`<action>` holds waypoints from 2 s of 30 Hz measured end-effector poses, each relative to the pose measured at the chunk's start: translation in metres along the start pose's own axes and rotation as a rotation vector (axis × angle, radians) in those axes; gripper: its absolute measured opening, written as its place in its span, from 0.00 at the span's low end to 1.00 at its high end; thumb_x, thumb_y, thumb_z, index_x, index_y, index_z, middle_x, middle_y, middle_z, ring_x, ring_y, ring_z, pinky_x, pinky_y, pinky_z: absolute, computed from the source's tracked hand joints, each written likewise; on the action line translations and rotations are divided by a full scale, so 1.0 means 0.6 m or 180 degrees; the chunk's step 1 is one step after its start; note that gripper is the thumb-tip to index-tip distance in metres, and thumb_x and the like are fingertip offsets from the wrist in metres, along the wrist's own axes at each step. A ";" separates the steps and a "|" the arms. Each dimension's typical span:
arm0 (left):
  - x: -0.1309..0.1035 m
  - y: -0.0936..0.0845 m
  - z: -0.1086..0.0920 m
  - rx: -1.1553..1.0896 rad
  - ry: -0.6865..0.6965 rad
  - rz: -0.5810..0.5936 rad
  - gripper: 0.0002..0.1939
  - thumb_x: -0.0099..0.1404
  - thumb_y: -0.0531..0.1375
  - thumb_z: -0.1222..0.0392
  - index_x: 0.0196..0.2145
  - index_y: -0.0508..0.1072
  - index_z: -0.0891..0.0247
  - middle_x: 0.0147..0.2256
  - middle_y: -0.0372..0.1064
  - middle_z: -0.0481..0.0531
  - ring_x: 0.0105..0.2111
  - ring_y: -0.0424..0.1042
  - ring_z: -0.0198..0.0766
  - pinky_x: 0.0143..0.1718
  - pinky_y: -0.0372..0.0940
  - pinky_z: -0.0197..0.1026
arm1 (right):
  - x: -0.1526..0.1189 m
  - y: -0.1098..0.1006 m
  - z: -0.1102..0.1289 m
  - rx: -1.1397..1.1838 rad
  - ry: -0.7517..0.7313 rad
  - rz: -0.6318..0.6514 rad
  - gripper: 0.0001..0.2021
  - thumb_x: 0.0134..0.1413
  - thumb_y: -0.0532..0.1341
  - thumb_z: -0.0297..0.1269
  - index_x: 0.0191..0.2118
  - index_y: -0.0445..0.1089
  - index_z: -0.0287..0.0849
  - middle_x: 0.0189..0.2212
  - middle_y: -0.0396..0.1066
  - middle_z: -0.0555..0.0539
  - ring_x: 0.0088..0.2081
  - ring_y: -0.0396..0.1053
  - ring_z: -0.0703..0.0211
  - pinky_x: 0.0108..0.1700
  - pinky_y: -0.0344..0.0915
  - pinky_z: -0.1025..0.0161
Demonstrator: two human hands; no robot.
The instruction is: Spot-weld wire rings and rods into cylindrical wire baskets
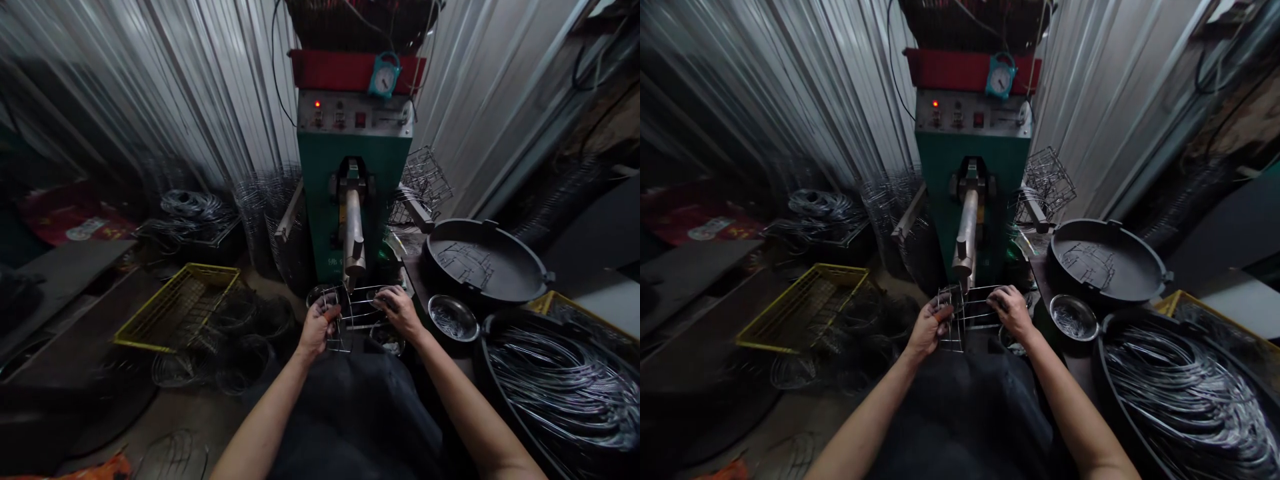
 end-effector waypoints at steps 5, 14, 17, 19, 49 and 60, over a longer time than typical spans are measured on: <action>0.006 -0.004 0.000 -0.0022 -0.0021 -0.0061 0.24 0.44 0.66 0.57 0.39 0.66 0.64 0.21 0.59 0.41 0.15 0.58 0.23 0.10 0.41 0.27 | 0.007 -0.026 0.008 -0.0210 -0.0052 0.0234 0.07 0.53 0.56 0.39 0.31 0.69 0.45 0.30 0.69 0.46 0.33 0.62 0.56 0.35 0.61 0.59; 0.004 0.006 0.005 -0.0083 0.0000 -0.0057 0.23 0.44 0.66 0.58 0.39 0.66 0.63 0.19 0.57 0.40 0.12 0.52 0.21 0.10 0.40 0.28 | -0.001 0.017 -0.031 0.0169 0.0169 -0.0062 0.06 0.52 0.57 0.39 0.30 0.69 0.46 0.40 0.65 0.45 0.44 0.60 0.53 0.46 0.60 0.52; 0.005 0.005 0.004 -0.0078 0.0031 -0.0064 0.23 0.44 0.66 0.58 0.39 0.66 0.63 0.19 0.57 0.40 0.13 0.52 0.21 0.10 0.41 0.27 | -0.001 0.025 -0.037 0.0279 0.0243 -0.0022 0.06 0.52 0.57 0.39 0.30 0.69 0.46 0.42 0.64 0.45 0.46 0.59 0.53 0.48 0.59 0.51; 0.007 0.006 0.003 -0.0081 0.0054 -0.0050 0.23 0.45 0.65 0.58 0.39 0.66 0.64 0.20 0.58 0.40 0.13 0.53 0.22 0.10 0.41 0.27 | 0.001 0.027 -0.038 0.0335 0.0274 0.0011 0.06 0.52 0.57 0.39 0.30 0.69 0.45 0.42 0.64 0.44 0.46 0.59 0.53 0.48 0.59 0.51; 0.049 0.005 -0.002 -0.0053 0.0050 -0.0050 0.24 0.44 0.66 0.59 0.40 0.67 0.67 0.19 0.60 0.42 0.13 0.54 0.23 0.10 0.40 0.28 | 0.036 0.042 -0.065 0.0515 0.0430 0.0228 0.08 0.52 0.56 0.40 0.29 0.68 0.44 0.43 0.66 0.45 0.47 0.59 0.54 0.49 0.56 0.53; 0.049 0.010 -0.002 -0.0076 -0.0022 0.0028 0.25 0.43 0.66 0.60 0.41 0.67 0.67 0.18 0.61 0.41 0.12 0.54 0.23 0.09 0.41 0.28 | 0.030 0.041 -0.065 0.0665 0.0361 -0.0007 0.07 0.50 0.57 0.40 0.29 0.69 0.45 0.40 0.65 0.45 0.47 0.60 0.56 0.49 0.57 0.56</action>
Point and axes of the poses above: each hand's wrist, its own x-axis towards the middle knuckle, its own y-axis out of the palm, z = x × y, the point moved 10 cm from there along x, towards the middle knuckle
